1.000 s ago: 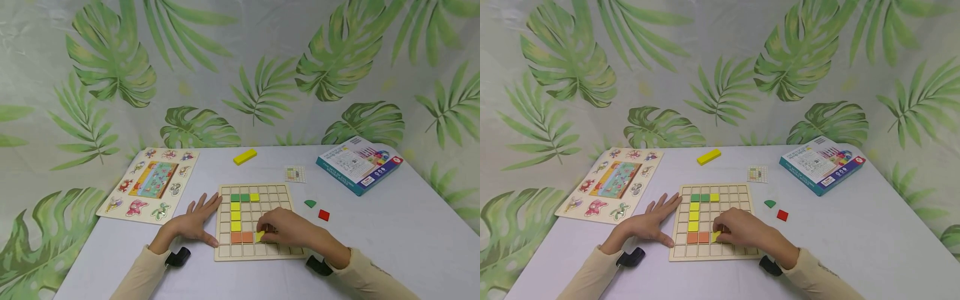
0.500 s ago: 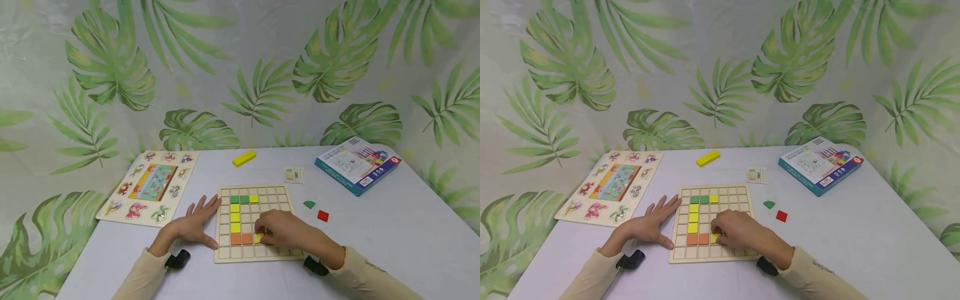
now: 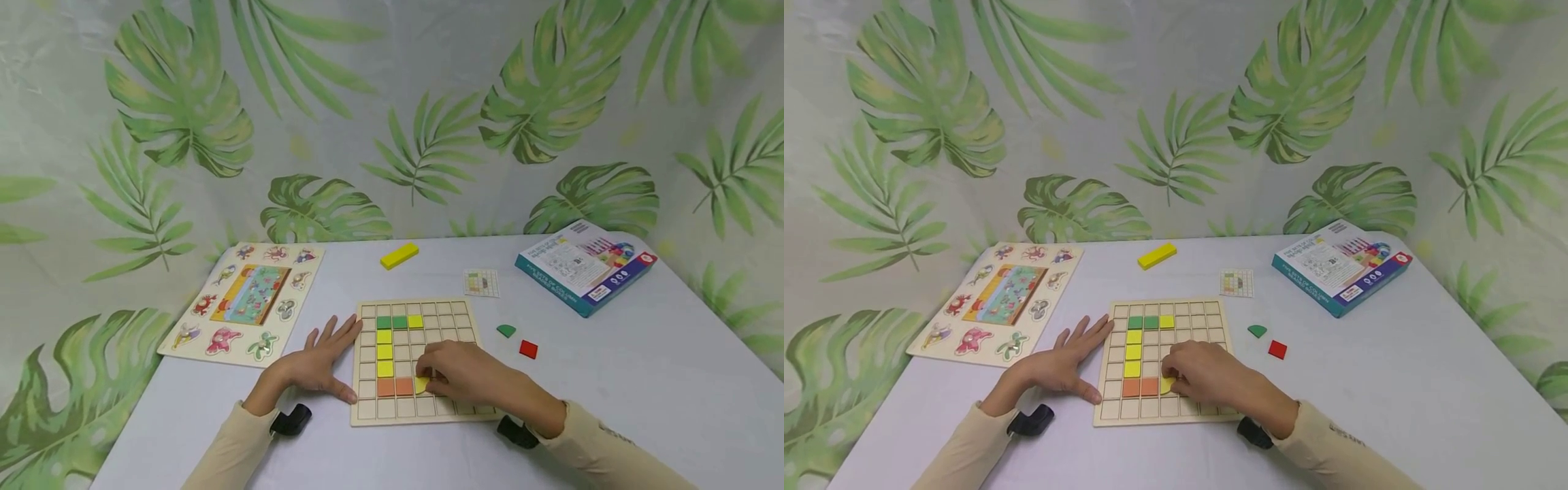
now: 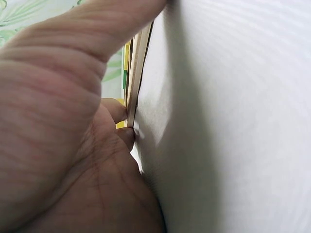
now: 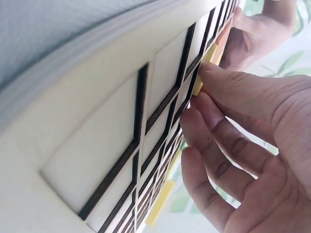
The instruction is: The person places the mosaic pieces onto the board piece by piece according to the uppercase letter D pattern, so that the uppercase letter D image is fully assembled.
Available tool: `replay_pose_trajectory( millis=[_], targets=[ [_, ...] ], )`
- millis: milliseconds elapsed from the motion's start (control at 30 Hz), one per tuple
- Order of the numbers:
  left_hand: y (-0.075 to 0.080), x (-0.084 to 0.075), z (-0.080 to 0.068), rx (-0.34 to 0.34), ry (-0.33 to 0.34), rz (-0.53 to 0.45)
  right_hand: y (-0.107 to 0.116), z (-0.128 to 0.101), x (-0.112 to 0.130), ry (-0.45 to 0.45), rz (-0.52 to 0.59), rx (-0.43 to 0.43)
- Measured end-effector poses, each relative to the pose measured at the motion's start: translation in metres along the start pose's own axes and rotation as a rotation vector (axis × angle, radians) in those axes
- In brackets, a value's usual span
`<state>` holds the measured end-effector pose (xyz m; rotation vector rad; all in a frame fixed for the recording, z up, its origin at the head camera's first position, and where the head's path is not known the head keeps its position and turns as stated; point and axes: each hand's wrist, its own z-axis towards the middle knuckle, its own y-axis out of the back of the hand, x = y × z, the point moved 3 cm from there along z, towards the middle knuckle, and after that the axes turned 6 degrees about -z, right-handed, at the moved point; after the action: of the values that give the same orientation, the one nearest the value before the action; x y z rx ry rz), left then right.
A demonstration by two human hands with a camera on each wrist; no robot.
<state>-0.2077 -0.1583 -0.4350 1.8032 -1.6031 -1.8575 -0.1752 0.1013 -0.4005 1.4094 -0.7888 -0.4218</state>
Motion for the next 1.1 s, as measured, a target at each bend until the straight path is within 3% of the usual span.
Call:
replay_pose_trajectory(
  millis=[400,633,1100],
  targets=[
    [0.001,-0.003,0.004,-0.005,-0.013,0.0,0.006,-0.008,-0.009,-0.038,0.005,-0.001],
    [0.0,-0.002,0.001,0.008,-0.011,0.007,0.014,-0.04,-0.027,-0.131,0.076,0.006],
    [0.0,0.0,0.0,-0.011,0.005,-0.006,0.029,-0.094,-0.069,-0.227,0.046,-0.009]
  ],
)
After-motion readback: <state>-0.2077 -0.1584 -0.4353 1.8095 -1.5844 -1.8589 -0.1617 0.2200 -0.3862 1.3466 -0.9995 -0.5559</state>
